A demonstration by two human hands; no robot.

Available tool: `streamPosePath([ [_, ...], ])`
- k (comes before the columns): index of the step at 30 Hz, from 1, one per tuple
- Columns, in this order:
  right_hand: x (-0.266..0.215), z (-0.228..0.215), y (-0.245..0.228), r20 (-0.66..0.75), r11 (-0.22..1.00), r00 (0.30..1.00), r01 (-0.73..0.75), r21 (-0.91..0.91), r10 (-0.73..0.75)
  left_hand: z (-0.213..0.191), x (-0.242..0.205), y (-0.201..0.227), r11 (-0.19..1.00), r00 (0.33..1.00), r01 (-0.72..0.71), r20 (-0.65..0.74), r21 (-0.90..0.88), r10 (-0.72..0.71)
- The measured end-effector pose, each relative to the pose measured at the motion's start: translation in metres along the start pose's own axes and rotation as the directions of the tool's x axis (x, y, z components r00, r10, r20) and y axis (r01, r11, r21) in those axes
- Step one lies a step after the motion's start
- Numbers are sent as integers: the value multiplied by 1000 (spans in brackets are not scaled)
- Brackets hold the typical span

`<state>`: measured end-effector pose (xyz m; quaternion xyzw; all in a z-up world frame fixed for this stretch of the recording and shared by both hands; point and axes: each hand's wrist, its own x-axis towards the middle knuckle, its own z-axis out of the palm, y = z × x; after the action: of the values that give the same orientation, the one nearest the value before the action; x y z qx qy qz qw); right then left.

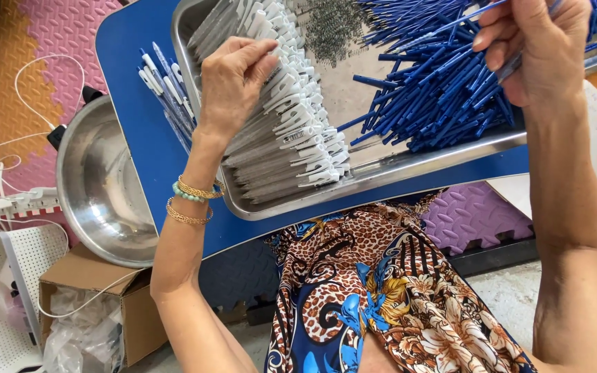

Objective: Assembling ballpoint pens by inserting ink refills into pen bodies and attaching caps.

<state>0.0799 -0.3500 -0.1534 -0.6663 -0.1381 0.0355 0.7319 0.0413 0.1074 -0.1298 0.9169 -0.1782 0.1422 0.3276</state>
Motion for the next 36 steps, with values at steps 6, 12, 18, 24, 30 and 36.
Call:
streamPosePath([
  [6,-3,31,-25,68,1000,998,16,-18,-15,12,13,71,976,998,-59,12,-209,63],
  [12,-9,60,-45,103,998,995,7,-61,-1,47,36,102,895,972,-71,170,-440,161],
  [18,-5,53,-40,111,996,993,58,-66,-50,47,47,108,859,939,86,329,-505,100],
  [24,4,32,-34,80,999,996,46,-15,-45,46,51,93,940,936,63,348,-337,62],
  [30,17,17,-48,-162,872,969,-238,-428,185,41,53,66,985,956,27,292,-171,24],
  [36,33,-43,10,-172,784,953,-303,-541,249,35,71,63,995,970,-6,242,-100,30],
])
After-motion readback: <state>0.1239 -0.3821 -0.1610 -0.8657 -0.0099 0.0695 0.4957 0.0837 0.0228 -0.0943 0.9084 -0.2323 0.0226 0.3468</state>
